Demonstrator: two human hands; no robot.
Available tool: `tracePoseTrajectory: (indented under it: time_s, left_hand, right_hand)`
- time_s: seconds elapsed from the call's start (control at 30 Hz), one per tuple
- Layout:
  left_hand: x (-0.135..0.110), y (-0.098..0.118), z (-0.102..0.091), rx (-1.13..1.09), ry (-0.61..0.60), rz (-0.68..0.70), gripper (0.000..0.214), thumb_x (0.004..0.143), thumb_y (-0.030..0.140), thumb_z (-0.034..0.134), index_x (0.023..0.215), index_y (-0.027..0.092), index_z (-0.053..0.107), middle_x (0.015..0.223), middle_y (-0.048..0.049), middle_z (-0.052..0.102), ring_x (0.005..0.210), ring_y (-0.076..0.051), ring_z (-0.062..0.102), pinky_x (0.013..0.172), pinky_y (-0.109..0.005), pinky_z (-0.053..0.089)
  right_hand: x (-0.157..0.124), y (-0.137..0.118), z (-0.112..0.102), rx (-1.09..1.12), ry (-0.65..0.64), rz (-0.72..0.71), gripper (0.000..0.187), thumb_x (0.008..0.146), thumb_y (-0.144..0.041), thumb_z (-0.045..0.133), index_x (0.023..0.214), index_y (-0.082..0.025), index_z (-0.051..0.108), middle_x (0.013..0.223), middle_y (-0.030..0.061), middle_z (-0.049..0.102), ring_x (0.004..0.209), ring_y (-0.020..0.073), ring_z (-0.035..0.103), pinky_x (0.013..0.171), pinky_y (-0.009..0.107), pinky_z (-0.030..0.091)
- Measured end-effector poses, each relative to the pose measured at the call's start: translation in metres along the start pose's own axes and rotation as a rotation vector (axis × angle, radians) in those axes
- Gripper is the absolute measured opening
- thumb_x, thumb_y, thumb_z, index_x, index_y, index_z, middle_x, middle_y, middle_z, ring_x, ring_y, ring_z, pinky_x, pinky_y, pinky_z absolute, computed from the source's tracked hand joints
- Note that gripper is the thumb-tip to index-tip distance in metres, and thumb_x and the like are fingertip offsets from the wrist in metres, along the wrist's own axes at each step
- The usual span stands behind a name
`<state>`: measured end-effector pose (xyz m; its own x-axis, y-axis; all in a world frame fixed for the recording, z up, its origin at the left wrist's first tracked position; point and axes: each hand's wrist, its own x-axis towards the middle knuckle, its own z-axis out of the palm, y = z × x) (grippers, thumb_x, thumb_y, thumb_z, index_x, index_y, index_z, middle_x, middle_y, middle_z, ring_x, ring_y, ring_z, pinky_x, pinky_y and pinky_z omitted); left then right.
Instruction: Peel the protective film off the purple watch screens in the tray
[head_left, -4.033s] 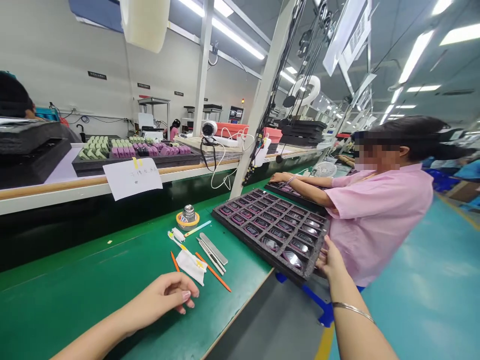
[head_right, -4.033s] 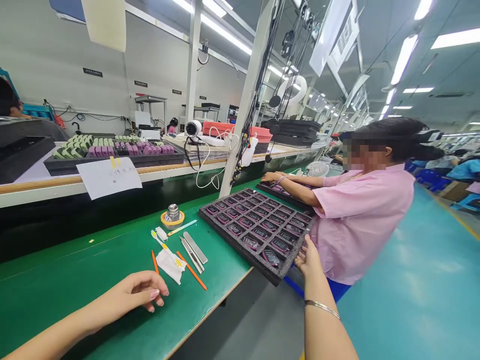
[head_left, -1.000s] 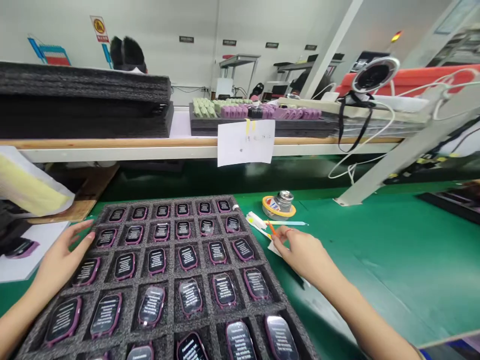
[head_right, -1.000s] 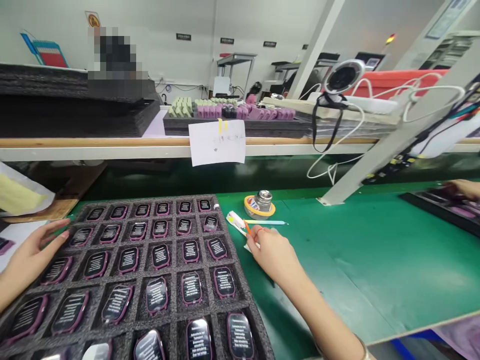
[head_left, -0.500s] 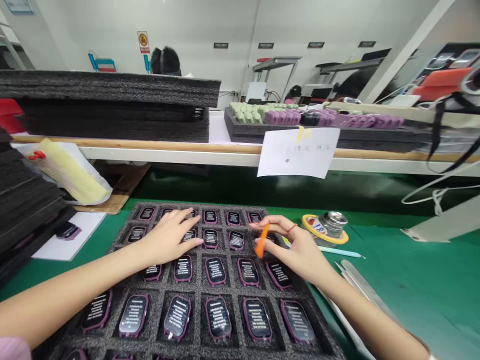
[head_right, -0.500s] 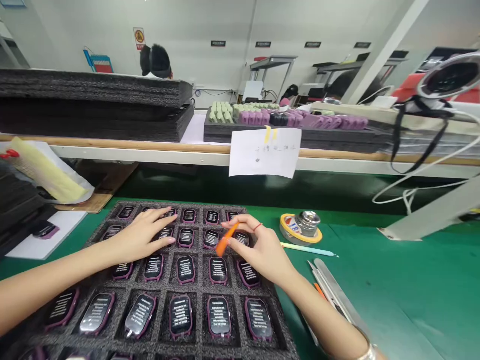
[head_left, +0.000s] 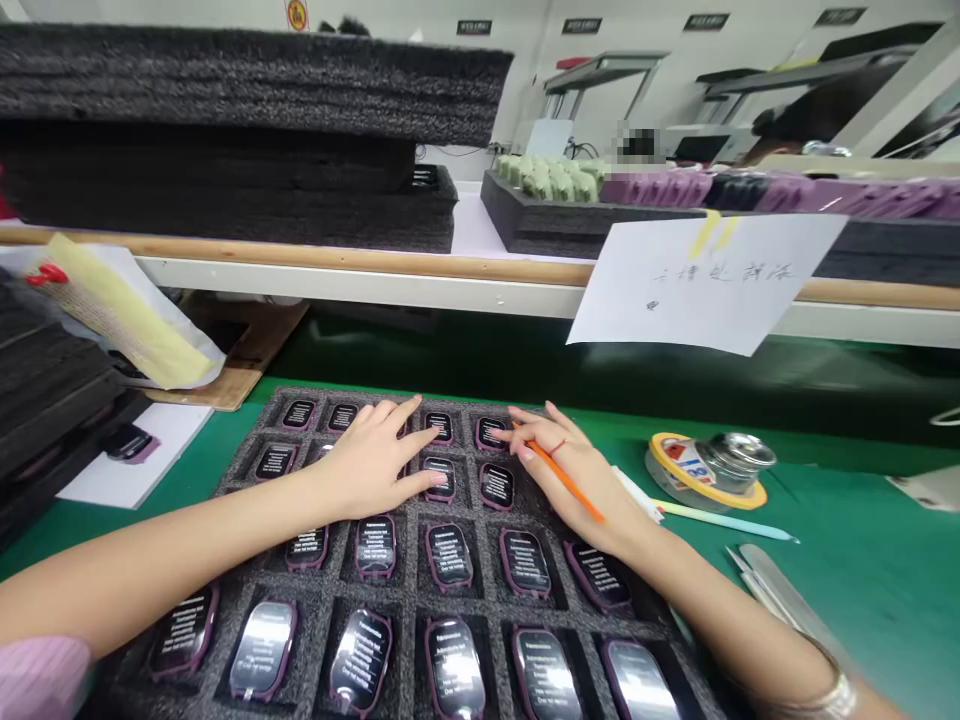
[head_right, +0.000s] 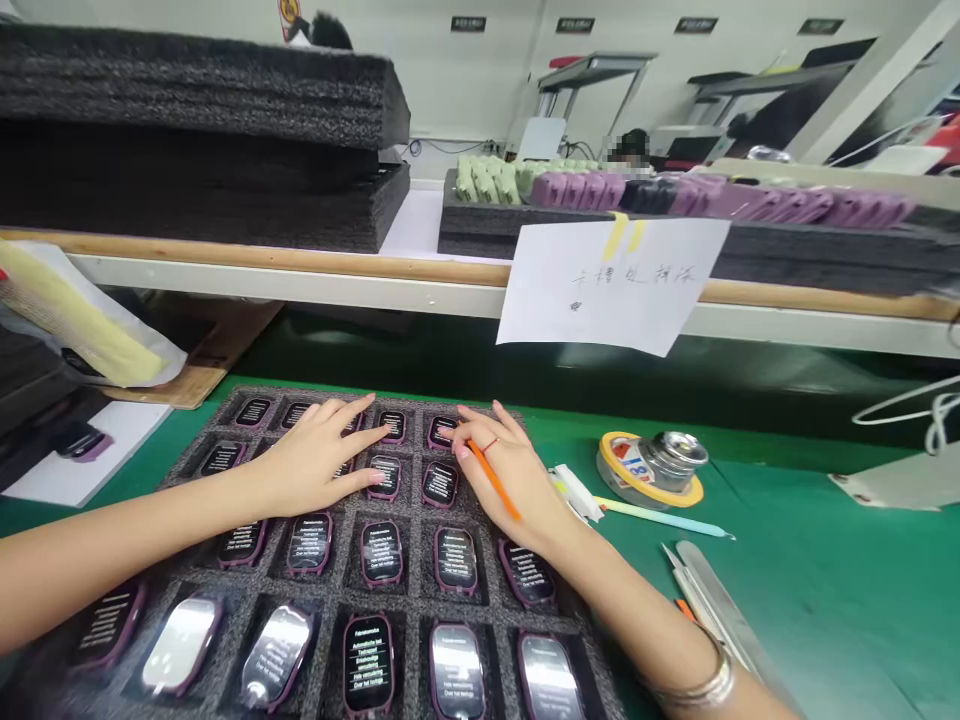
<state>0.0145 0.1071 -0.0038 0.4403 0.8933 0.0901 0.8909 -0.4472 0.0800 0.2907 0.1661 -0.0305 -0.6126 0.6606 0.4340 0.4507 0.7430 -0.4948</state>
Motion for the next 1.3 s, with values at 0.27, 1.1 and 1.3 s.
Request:
tracePoseTrajectory:
  time_s: [0.27, 1.1, 1.3]
  left_hand:
    - [-0.006, -0.005, -0.004, -0.07, 0.002, -0.047, 0.066, 0.101, 0.062, 0.044, 0.15, 0.019, 0.047, 0.159, -0.0171, 0.037, 0.138, -0.037, 0.039, 0.114, -0.061, 0.036]
    - [-0.058, 0.011, -0.001, -0.034, 0.089, 0.152, 0.049, 0.105, 0.05, 0.045, 0.148, 0.026, 0.047, 0.154, -0.0105, 0.044, 0.144, -0.032, 0.039, 0.111, -0.057, 0.048]
    - [-0.061, 0.016, -0.002, -0.024, 0.068, 0.134, 0.055, 0.104, 0.052, 0.043, 0.152, 0.024, 0.042, 0.161, -0.0131, 0.033, 0.15, -0.035, 0.03, 0.113, -0.06, 0.045]
  right_hand:
    - [-0.025, 0.008, -0.02, -0.086, 0.13, 0.064, 0.018, 0.107, -0.035, 0.039, 0.096, -0.026, 0.049, 0.114, 0.0033, 0.075, 0.13, 0.0289, 0.058, 0.118, 0.067, 0.03]
    - [-0.05, -0.002, -0.03, 0.1, 0.231, 0.222, 0.018, 0.108, -0.035, 0.04, 0.095, -0.027, 0.049, 0.117, 0.0017, 0.075, 0.132, 0.0246, 0.057, 0.124, 0.06, 0.024]
    - [-0.058, -0.029, -0.015, 0.079, 0.064, 0.117, 0.015, 0.108, -0.029, 0.041, 0.109, -0.029, 0.056, 0.127, 0.0018, 0.07, 0.132, 0.0245, 0.057, 0.123, 0.058, 0.03]
